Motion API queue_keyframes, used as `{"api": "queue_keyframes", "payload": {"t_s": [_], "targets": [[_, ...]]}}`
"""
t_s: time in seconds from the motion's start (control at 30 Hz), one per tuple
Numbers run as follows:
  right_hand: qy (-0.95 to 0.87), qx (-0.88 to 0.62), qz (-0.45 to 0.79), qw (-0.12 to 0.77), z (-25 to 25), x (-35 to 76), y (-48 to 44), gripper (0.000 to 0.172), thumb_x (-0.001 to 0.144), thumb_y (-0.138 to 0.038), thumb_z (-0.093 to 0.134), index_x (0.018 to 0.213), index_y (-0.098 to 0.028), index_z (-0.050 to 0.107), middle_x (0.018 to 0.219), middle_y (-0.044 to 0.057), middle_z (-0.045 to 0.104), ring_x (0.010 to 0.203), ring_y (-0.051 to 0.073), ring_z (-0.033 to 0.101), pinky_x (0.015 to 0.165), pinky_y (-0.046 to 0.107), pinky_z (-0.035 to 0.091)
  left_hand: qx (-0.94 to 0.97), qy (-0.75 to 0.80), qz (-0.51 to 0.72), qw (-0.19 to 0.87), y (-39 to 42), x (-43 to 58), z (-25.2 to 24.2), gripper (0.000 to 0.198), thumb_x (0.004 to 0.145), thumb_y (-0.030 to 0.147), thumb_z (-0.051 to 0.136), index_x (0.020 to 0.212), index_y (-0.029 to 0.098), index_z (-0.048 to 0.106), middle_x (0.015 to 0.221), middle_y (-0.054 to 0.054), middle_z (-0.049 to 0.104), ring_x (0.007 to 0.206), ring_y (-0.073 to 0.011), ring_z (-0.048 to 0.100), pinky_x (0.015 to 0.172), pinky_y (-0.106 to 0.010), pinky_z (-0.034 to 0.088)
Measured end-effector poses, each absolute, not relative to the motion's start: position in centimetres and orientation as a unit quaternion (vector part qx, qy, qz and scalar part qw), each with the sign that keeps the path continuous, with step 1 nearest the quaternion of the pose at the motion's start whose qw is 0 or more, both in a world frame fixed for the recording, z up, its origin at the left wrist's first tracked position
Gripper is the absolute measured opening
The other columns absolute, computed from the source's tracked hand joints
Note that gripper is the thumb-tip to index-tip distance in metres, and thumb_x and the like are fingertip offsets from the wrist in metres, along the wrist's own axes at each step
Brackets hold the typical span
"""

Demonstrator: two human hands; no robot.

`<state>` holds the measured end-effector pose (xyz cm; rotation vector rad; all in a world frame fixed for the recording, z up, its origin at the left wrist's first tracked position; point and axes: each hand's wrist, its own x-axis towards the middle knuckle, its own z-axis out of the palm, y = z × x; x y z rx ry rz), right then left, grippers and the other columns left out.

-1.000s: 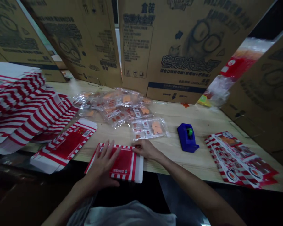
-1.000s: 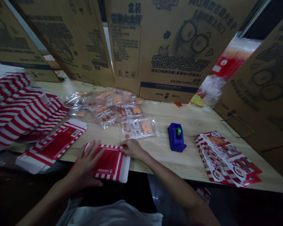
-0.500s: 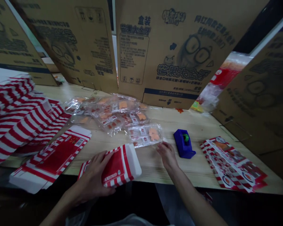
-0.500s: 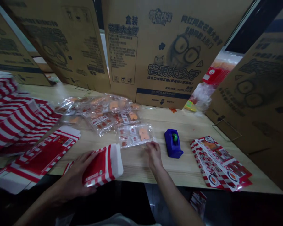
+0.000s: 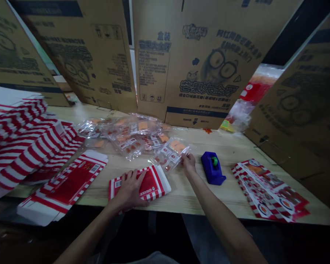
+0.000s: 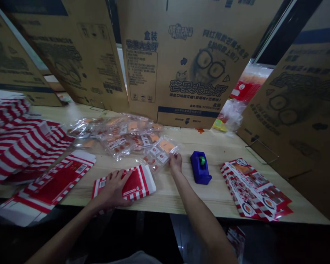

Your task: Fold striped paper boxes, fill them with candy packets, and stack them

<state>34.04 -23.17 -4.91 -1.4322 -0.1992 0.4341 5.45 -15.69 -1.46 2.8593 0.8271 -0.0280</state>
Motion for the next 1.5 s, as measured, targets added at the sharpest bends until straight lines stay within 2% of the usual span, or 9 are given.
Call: {"api": "queue_keyframes", "payload": {"t_s": [0.27, 0.47, 0.67, 0.8, 0.9, 1.03, 1.17, 1.33, 1.5], "targets": [[-0.221, -0.649, 0.137, 0.715, 0.1, 35.8, -29.2, 0.042, 0.066, -0.033, 0.063, 0.105, -0.023, 0.054, 0.083, -0.002, 0.061, 0.067, 0.014, 0.058, 0.062, 0.027, 0.047, 0.96, 0.27, 0.005, 0.078, -16.2, 2.7, -1.1, 0.111, 0.048, 0.055, 0.075, 0.144, 0.013, 0.036, 0.138, -0.023, 0.045, 0.126, -0.0417, 0.038, 0.109, -0.058, 0.017], [-0.448, -0.716, 0.261, 0.468, 0.8, 33.8, -32.6, 0.056, 0.078, -0.022, 0.048, 0.134, -0.023, 0.053, 0.083, 0.0, 0.054, 0.059, 0.012, 0.05, 0.056, 0.025, 0.047, 0.964, 0.249, 0.047, 0.076, -17.1, 3.4, -1.7, 0.11, 0.048, 0.051, 0.076, 0.144, 0.017, 0.035, 0.142, -0.022, 0.042, 0.131, -0.0419, 0.034, 0.111, -0.059, 0.014], [-0.592, -0.71, 0.224, 0.309, 0.2, 31.9, -32.5, 0.05, 0.092, -0.019, 0.039, 0.14, -0.028, 0.047, 0.09, 0.003, 0.052, 0.074, 0.016, 0.054, 0.076, 0.031, 0.049, 0.966, 0.247, 0.06, 0.053, -18.0, 4.2, -1.4, 0.108, 0.048, 0.05, 0.076, 0.143, 0.016, 0.037, 0.141, -0.023, 0.042, 0.129, -0.0419, 0.035, 0.11, -0.06, 0.015], [-0.667, -0.681, 0.239, 0.185, 0.3, 30.7, -31.6, 0.042, 0.097, -0.027, 0.041, 0.137, -0.037, 0.049, 0.104, 0.004, 0.059, 0.102, 0.022, 0.056, 0.108, 0.056, 0.023, 0.969, 0.236, 0.045, 0.061, -18.6, 4.6, -1.5, 0.11, 0.044, 0.047, 0.078, 0.142, 0.019, 0.038, 0.144, -0.021, 0.04, 0.131, -0.0421, 0.034, 0.112, -0.06, 0.011], [-0.68, -0.678, 0.24, 0.142, -0.6, 29.5, -30.7, 0.037, 0.096, -0.031, 0.046, 0.131, -0.039, 0.054, 0.118, 0.005, 0.058, 0.116, 0.026, 0.05, 0.107, 0.068, -0.001, 0.971, 0.224, 0.047, 0.069, -19.0, 4.9, -1.9, 0.11, 0.043, 0.047, 0.078, 0.143, 0.019, 0.039, 0.144, -0.021, 0.039, 0.132, -0.0419, 0.033, 0.112, -0.06, 0.01], [-0.633, -0.683, 0.271, 0.242, -2.8, 28.6, -29.8, 0.033, 0.093, -0.029, 0.047, 0.121, -0.03, 0.063, 0.135, 0.009, 0.052, 0.131, 0.027, 0.04, 0.111, 0.062, -0.001, 0.972, 0.219, 0.015, 0.081, -18.9, 5.2, -2.1, 0.113, 0.044, 0.052, 0.079, 0.143, 0.018, 0.038, 0.143, -0.022, 0.041, 0.132, -0.0411, 0.034, 0.112, -0.06, 0.012], [-0.469, -0.736, 0.201, 0.446, -4.2, 30.3, -31.8, 0.035, 0.088, -0.035, 0.049, 0.113, -0.019, 0.066, 0.138, 0.014, 0.05, 0.13, 0.027, 0.044, 0.113, 0.05, 0.025, 0.971, 0.217, -0.024, 0.099, -18.5, 5.2, -2.3, 0.119, 0.043, 0.058, 0.08, 0.145, 0.017, 0.035, 0.147, -0.024, 0.037, 0.135, -0.0437, 0.03, 0.111, -0.062, 0.012], [-0.292, -0.837, 0.176, 0.428, -4.2, 32.4, -37.7, 0.073, 0.082, -0.059, 0.052, 0.139, -0.014, 0.045, 0.145, 0.018, 0.043, 0.138, 0.033, 0.032, 0.115, 0.052, 0.021, 0.971, 0.212, -0.04, 0.101, -18.2, 5.2, -2.9, 0.123, 0.043, 0.061, 0.079, 0.147, 0.017, 0.031, 0.151, -0.026, 0.03, 0.139, -0.0456, 0.024, 0.111, -0.064, 0.009], [-0.311, -0.791, 0.26, 0.458, -3.9, 28.1, -37.9, 0.073, 0.085, -0.065, 0.047, 0.142, -0.02, 0.041, 0.14, 0.011, 0.051, 0.136, 0.03, 0.037, 0.118, 0.051, 0.015, 0.971, 0.215, -0.039, 0.101, -18.3, 5.4, -2.7, 0.122, 0.043, 0.058, 0.081, 0.147, 0.016, 0.032, 0.147, -0.027, 0.034, 0.136, -0.0447, 0.029, 0.11, -0.065, 0.011]]}}
